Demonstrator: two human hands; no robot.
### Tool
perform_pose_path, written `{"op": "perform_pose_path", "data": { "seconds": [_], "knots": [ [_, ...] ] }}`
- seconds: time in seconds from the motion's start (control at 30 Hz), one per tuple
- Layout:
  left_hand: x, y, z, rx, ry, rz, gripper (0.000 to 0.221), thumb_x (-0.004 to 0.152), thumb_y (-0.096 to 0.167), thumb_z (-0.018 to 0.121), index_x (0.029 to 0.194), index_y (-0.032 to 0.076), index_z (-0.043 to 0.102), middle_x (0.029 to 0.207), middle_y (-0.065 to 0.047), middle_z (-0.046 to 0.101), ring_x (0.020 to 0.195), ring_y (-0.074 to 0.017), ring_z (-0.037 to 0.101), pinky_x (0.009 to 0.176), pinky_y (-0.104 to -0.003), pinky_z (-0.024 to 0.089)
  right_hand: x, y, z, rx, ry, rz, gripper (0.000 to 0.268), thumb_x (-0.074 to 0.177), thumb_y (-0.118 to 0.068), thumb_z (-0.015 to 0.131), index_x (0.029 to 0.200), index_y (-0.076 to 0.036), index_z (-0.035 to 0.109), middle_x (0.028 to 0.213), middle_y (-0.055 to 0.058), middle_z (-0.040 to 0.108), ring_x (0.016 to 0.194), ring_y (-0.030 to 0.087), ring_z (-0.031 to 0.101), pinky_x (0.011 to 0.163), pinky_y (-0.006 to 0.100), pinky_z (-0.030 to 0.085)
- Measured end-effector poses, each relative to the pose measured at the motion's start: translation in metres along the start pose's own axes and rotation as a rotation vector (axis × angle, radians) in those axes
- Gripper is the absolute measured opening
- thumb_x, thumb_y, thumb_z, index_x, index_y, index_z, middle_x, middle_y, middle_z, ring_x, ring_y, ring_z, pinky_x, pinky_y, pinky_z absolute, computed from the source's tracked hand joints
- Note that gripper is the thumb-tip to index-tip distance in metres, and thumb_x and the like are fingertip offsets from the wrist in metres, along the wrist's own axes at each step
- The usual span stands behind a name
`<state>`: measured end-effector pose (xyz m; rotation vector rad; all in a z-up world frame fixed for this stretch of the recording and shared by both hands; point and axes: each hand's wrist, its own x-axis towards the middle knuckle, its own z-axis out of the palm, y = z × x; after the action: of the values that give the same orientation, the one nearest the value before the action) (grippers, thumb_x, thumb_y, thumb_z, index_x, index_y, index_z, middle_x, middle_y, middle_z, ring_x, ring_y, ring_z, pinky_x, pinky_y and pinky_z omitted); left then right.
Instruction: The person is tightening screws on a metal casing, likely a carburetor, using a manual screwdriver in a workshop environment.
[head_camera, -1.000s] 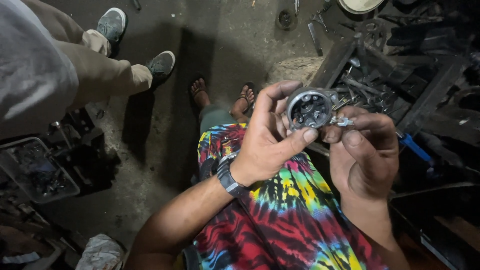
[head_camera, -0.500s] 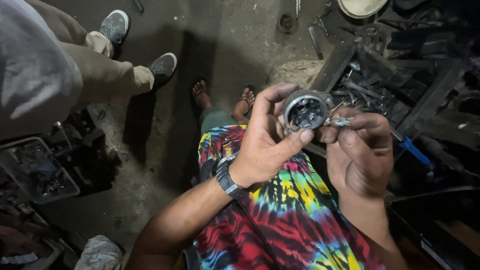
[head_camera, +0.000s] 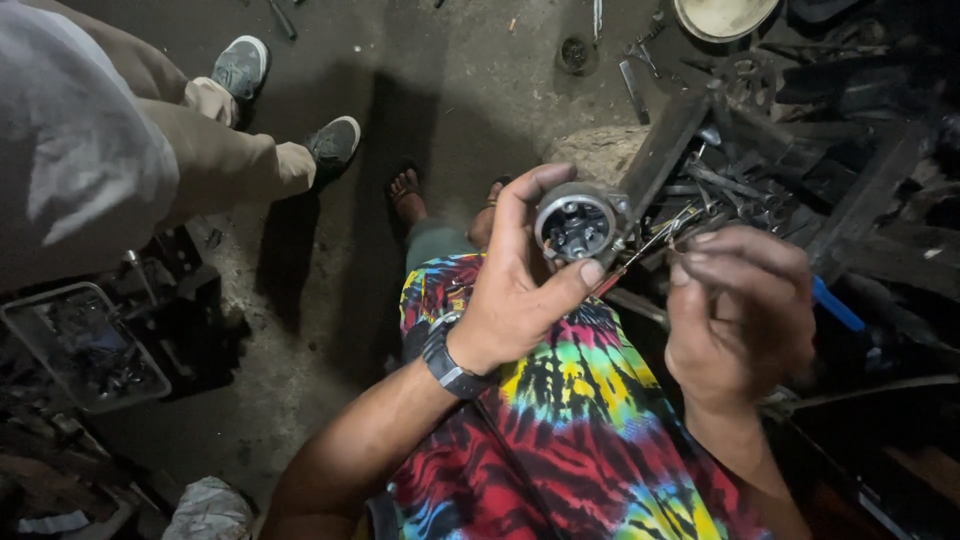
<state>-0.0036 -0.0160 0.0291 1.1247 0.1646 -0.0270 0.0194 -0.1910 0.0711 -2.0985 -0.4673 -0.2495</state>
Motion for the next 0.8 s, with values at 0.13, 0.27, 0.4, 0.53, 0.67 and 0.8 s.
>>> {"op": "perform_pose_path", "data": {
  "seconds": [0.13,0.27,0.4,0.53,0.67,0.8],
  "knots": [
    [0.001,0.0,-0.003,0.023,0.014,-0.006,0.076,0.092,0.038,0.071,0.148,0.003,0.034,0.139,-0.014,0.05,0.129,-0.023,0.053,0.113,-0.035,0.046,0.009,-0.01,-0.001,-0.116,-0.04,-0.116,0.022,0.099,0.031,0.066,0.104,0.01,0.06,0.109,0.025,0.055,0.096,0.036,0.066,0.086,0.042,0.063],
    [0.001,-0.003,-0.006,0.053,0.021,0.004,0.076,0.092,0.038,0.07,0.149,0.003,0.034,0.141,-0.015,0.049,0.132,-0.0243,0.052,0.116,-0.036,0.046,0.011,-0.011,-0.003,-0.129,-0.044,-0.167,0.023,0.098,0.031,0.067,0.103,0.009,0.06,0.107,0.025,0.057,0.095,0.033,0.065,0.085,0.042,0.063],
    [0.001,0.002,-0.007,0.055,0.009,-0.019,0.076,0.093,0.038,0.069,0.15,0.004,0.033,0.142,-0.014,0.048,0.132,-0.024,0.053,0.115,-0.037,0.048,0.013,-0.014,-0.005,-0.17,-0.056,-0.199,0.023,0.097,0.032,0.067,0.101,0.01,0.062,0.104,0.026,0.059,0.094,0.034,0.065,0.083,0.042,0.063],
    [0.003,0.006,-0.007,0.035,0.001,-0.038,0.075,0.093,0.037,0.07,0.15,0.004,0.035,0.141,-0.013,0.05,0.129,-0.0221,0.052,0.113,-0.036,0.047,0.015,-0.011,-0.007,-0.207,-0.067,-0.24,0.024,0.095,0.03,0.071,0.102,0.007,0.066,0.105,0.024,0.065,0.096,0.033,0.067,0.084,0.042,0.059],
    [0.003,0.009,-0.008,0.04,-0.008,-0.051,0.076,0.092,0.036,0.069,0.152,0.004,0.034,0.143,-0.013,0.049,0.13,-0.0215,0.052,0.114,-0.035,0.046,0.015,-0.012,-0.009,-0.205,-0.082,-0.191,0.022,0.097,0.025,0.068,0.102,0.004,0.067,0.106,0.022,0.063,0.095,0.035,0.067,0.086,0.046,0.056],
    [0.004,0.016,-0.006,0.035,-0.024,-0.041,0.079,0.093,0.039,0.068,0.153,0.005,0.03,0.145,-0.014,0.048,0.131,-0.0221,0.052,0.115,-0.037,0.046,0.018,-0.013,-0.008,-0.171,-0.078,-0.196,0.019,0.096,0.026,0.068,0.1,0.008,0.067,0.106,0.024,0.062,0.095,0.035,0.067,0.084,0.042,0.06]
  ]
}}
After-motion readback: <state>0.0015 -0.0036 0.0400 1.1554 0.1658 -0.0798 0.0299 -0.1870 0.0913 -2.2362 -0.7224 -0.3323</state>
